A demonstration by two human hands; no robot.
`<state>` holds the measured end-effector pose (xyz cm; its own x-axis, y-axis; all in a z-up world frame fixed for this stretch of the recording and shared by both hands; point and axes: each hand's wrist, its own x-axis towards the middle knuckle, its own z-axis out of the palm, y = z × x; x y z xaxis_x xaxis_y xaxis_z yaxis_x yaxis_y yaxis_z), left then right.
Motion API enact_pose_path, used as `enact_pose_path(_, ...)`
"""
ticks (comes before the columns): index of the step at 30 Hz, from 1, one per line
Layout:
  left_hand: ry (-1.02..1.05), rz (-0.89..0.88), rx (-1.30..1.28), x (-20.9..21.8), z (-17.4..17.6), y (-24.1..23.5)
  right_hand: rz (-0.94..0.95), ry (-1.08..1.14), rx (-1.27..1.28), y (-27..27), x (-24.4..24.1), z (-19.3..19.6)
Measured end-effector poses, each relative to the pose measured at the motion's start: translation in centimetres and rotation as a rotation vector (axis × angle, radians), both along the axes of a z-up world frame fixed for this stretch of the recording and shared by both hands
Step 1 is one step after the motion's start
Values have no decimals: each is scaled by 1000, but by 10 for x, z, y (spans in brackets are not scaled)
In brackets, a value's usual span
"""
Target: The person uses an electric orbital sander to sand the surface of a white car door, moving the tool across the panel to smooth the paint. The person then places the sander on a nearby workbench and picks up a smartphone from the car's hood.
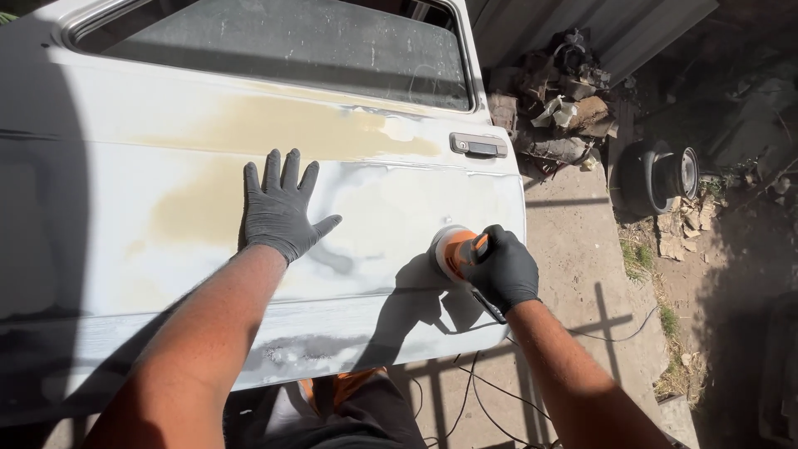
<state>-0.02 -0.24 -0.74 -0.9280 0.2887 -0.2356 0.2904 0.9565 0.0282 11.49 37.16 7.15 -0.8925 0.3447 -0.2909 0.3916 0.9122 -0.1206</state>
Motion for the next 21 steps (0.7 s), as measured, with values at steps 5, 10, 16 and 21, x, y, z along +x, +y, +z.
enact_pose_path(5,-22,20,-18,3,5,1,179,-127,33,-60,64,-14)
enact_pose_path(10,-17,-5,2,-2,2,6,4,-12,-21,-13,4,0)
enact_pose_path(16,2,-6,-11,-8,-1,5,96,-57,29,-54,50,-23)
enact_pose_path(21,109,-6,-62,2,-20,4,-3,24,13,-62,40,0)
